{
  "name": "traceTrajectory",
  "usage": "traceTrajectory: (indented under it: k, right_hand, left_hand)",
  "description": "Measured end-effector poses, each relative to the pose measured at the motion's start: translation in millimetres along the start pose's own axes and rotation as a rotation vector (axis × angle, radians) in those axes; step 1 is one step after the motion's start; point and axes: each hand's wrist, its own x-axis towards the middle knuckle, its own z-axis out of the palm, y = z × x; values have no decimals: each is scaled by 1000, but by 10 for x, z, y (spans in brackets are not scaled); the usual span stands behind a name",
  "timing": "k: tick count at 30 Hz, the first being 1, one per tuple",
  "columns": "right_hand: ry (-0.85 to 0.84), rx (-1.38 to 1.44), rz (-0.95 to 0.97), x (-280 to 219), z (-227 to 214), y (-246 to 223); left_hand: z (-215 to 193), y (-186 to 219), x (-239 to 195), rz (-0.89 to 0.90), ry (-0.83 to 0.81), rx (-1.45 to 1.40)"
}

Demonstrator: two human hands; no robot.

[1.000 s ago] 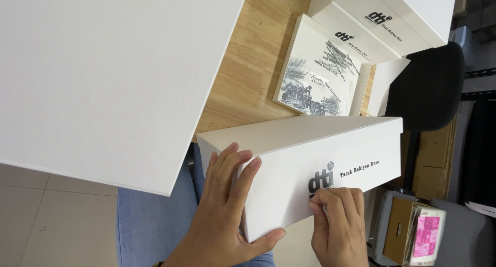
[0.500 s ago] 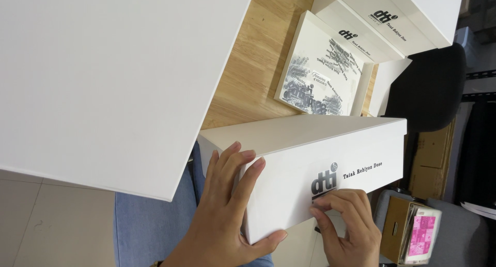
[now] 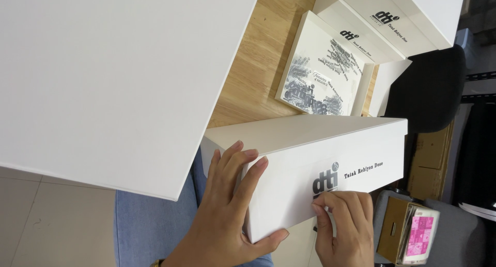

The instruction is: Applying small adhesive labels to the sides of white cardboard box lids

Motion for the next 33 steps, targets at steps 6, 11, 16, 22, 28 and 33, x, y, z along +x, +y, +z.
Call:
traceTrajectory:
  k: [6,11,16,22,28,33]
  right_hand:
    - [-52,57,21,-12,9,24]
    - [-18,66,5,-14,45,54]
    - [28,106,73,-22,32,82]
    - [58,213,163,78,-107,-49]
    - [55,173,106,108,-112,-91]
    - [103,140,76,88,-41,-127]
  left_hand:
    - [-6,-9,-5,11,0,-11]
    - [10,-7,1,15,12,8]
    - [-8,-1,5,11,2,-8]
    - [-6,-4,10,15,13,-13]
    - [0,-6,4,11,16,-30]
    - [-3,-13,16,13,13,-40]
